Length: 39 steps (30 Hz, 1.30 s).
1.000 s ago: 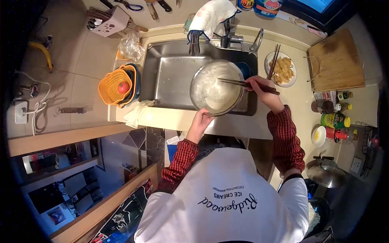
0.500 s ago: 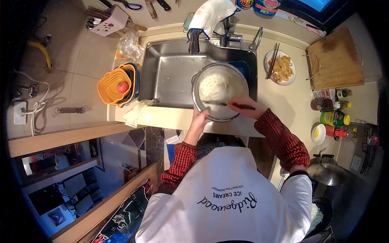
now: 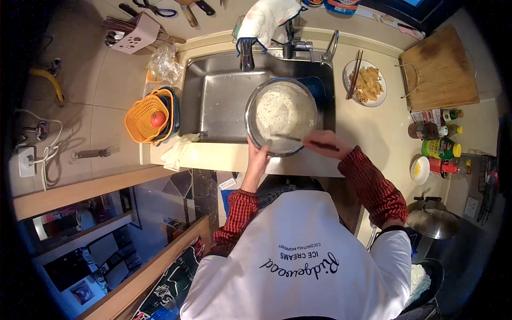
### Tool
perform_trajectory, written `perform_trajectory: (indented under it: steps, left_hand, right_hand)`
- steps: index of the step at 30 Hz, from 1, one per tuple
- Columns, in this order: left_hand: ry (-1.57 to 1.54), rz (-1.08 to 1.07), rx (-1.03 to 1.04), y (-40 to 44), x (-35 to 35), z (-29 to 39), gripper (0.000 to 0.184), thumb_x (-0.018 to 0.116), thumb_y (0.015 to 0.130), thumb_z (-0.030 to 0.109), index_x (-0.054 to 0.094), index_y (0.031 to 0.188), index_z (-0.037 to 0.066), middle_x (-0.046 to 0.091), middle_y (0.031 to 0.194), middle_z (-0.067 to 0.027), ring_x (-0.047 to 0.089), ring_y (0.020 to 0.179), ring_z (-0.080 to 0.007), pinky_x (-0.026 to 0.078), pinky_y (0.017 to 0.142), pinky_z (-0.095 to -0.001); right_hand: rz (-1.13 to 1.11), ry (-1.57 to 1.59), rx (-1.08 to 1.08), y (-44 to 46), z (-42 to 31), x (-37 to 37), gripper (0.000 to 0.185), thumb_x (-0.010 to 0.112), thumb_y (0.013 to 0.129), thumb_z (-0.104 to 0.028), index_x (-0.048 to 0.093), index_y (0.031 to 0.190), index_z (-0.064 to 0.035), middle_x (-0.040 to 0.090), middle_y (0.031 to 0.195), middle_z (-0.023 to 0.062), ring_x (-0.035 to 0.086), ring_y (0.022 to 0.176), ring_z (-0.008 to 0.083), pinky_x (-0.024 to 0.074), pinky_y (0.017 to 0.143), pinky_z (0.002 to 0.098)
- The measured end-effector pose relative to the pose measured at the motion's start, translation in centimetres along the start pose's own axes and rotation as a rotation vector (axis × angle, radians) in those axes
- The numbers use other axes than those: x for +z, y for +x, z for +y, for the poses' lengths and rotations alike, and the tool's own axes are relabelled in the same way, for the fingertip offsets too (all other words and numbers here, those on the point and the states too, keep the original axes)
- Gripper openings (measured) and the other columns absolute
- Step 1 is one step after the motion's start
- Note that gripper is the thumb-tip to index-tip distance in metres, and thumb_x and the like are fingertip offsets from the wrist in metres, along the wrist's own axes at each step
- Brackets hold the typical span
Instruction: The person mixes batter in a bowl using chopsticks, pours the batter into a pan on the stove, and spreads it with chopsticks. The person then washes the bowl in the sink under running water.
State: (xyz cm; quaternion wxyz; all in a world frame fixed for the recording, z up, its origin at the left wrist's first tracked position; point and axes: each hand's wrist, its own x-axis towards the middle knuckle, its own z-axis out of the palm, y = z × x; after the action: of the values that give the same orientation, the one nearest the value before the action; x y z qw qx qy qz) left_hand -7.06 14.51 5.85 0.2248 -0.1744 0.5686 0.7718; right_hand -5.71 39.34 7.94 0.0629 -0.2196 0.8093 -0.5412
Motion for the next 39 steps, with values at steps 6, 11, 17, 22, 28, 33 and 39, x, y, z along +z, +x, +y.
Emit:
perform_trajectory:
  steps: [6,11,17,22,28,33,39]
  left_hand:
    - [0.072,-0.009,0.060,-0.1,-0.2,0.1,0.076,0.038,0.073,-0.013,0.007,0.136,0.018,0.039,0.121,-0.0138,0.052,0.093,-0.0192,0.049,0.059,-0.0226]
    - [0.109,0.026,0.077,-0.1,0.2,-0.2,0.071,0.040,0.072,-0.010,0.014,0.133,0.016,0.044,0.112,-0.0112,0.054,0.082,-0.0158,0.048,0.055,-0.0218]
    - [0.117,-0.022,0.037,-0.5,1.3,0.5,0.076,0.037,0.071,-0.015,0.010,0.135,0.015,0.038,0.122,-0.0129,0.050,0.097,-0.0194,0.047,0.066,-0.0233]
    - [0.147,-0.033,0.075,-0.5,1.3,0.5,0.079,0.037,0.069,-0.017,0.008,0.136,0.013,0.031,0.129,-0.0136,0.038,0.116,-0.0229,0.037,0.091,-0.0294]
    - [0.268,-0.072,0.367,-0.6,1.5,1.3,0.089,0.039,0.068,-0.020,-0.002,0.139,0.016,0.018,0.139,-0.0156,0.028,0.124,-0.0244,0.028,0.099,-0.0299]
    - [0.335,-0.036,0.458,-1.0,1.9,2.4,0.089,0.039,0.068,-0.021,0.000,0.139,0.016,0.015,0.140,-0.0156,0.028,0.124,-0.0246,0.028,0.100,-0.0293]
    - [0.305,-0.054,0.478,-0.5,1.9,2.7,0.090,0.038,0.067,-0.021,0.000,0.139,0.016,0.014,0.140,-0.0154,0.027,0.125,-0.0245,0.029,0.097,-0.0270]
  right_hand:
    - [0.279,-0.126,0.123,-0.4,0.7,-0.6,0.012,0.055,0.081,-0.005,0.056,0.092,-0.0013,0.059,0.087,0.0110,0.058,0.077,0.0198,0.0469,0.067,0.0279]
    - [0.332,-0.050,0.108,0.3,1.0,0.6,0.010,0.053,0.082,-0.004,0.055,0.091,-0.0016,0.058,0.084,0.0097,0.057,0.075,0.0182,0.0460,0.066,0.0274]
    - [-0.107,0.085,0.209,1.3,-0.9,1.7,0.011,0.052,0.083,-0.006,0.054,0.093,-0.0024,0.057,0.083,0.0104,0.056,0.078,0.0174,0.0452,0.068,0.0278]
    - [0.332,-0.216,0.107,0.6,-0.6,1.4,0.011,0.056,0.081,-0.005,0.057,0.092,-0.0030,0.060,0.085,0.0117,0.059,0.075,0.0213,0.0472,0.066,0.0277]
    - [0.554,-0.015,0.184,-1.7,1.1,-0.3,0.012,0.056,0.082,-0.008,0.059,0.092,-0.0028,0.062,0.085,0.0073,0.058,0.076,0.0132,0.0465,0.067,0.0259]
    - [0.309,0.007,0.608,-3.6,1.7,-0.5,0.014,0.053,0.086,-0.013,0.058,0.092,-0.0015,0.062,0.087,0.0064,0.058,0.076,0.0118,0.0456,0.072,0.0248]
    - [0.693,0.471,0.342,-5.5,5.0,-0.2,0.018,0.050,0.088,-0.017,0.056,0.089,0.0004,0.061,0.088,0.0091,0.059,0.081,0.0140,0.0452,0.075,0.0255]
